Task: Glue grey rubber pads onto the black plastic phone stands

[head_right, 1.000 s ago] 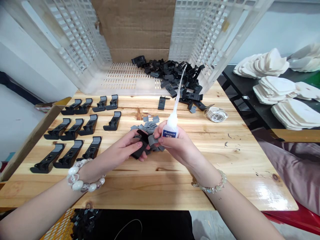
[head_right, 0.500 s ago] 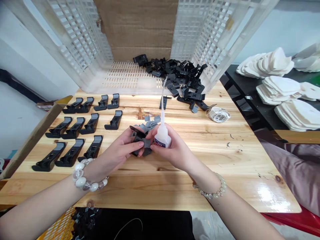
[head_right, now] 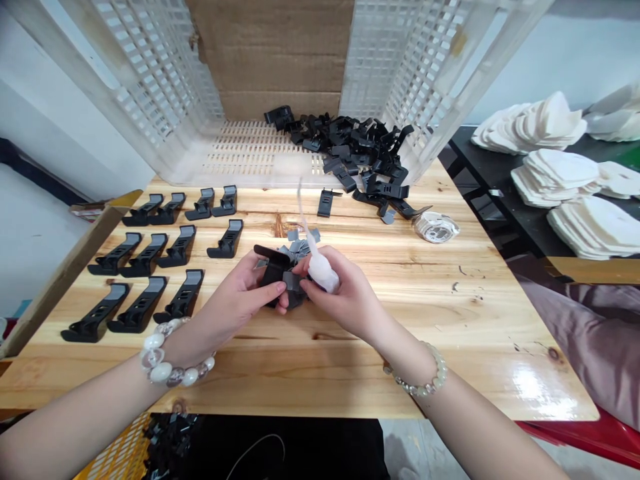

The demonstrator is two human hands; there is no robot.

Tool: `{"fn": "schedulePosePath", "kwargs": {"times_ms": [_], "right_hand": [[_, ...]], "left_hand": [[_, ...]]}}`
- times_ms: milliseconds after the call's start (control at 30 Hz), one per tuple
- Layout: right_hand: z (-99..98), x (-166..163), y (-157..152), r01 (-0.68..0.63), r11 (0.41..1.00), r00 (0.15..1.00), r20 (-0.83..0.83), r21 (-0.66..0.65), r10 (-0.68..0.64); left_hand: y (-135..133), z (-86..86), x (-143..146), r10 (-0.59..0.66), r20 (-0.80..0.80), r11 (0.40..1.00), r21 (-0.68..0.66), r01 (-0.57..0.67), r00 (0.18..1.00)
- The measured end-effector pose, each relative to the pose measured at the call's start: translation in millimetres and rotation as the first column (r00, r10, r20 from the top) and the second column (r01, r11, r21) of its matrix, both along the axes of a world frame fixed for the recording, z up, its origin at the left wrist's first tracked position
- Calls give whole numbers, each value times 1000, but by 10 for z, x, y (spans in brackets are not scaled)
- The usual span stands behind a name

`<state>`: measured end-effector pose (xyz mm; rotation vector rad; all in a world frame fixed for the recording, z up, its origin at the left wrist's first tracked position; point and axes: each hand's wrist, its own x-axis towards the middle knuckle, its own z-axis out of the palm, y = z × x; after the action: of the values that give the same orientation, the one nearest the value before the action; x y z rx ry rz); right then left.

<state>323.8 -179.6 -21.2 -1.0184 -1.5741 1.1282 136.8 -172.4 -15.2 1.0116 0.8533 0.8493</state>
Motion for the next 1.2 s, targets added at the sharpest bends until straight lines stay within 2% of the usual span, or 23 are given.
{"fn": "schedulePosePath", "kwargs": {"times_ms": [100, 200, 367, 467, 567, 700, 867, 933, 1033, 1133, 1200], "right_hand": [[-14, -16, -15, -7, 1000, 999, 36, -18, 8], [-29, -32, -25, 9, 999, 998, 54, -48, -6], [-16, -53, -1, 156, 985, 987, -18, -72, -157], [16, -71, 9, 221, 966, 968, -90, -136, -234], [33, -89, -1, 168, 960, 963, -170, -222, -208], [5, -76, 9, 110, 958, 951, -252, -266, -179], [-1, -29, 68, 29, 941, 918, -364, -338, -159], [30, -22, 71, -34, 930, 887, -440, -365, -141], [89, -17, 49, -139, 908, 828, -549, -396, -113], [120, -1, 28, -191, 889, 789, -603, -416, -113], [117, 13, 29, -197, 880, 794, -597, -432, -115]], "left_hand": [[-8, 4, 2, 16, 20, 1000, -11, -16, 1000], [-24, -5, -1, -25, 49, 1000, 4, 25, 998], [-38, -65, -10, -30, 83, 1000, 11, 29, 996], [-37, -115, -9, -31, 116, 1000, 3, 31, 993], [-40, -123, 2, -35, 150, 997, -59, 44, 988], [-50, -63, 18, -31, 155, 989, -135, 52, 987], [-28, -31, 4, 70, 127, 984, -170, -48, 989], [-1, -58, -22, 35, 111, 996, -91, -25, 993], [44, -105, -77, -39, 13, 994, 105, 37, 999], [67, -94, -131, -18, -121, 948, 315, 56, 993], [63, -44, -160, 6, -182, 910, 409, 70, 983]]}}
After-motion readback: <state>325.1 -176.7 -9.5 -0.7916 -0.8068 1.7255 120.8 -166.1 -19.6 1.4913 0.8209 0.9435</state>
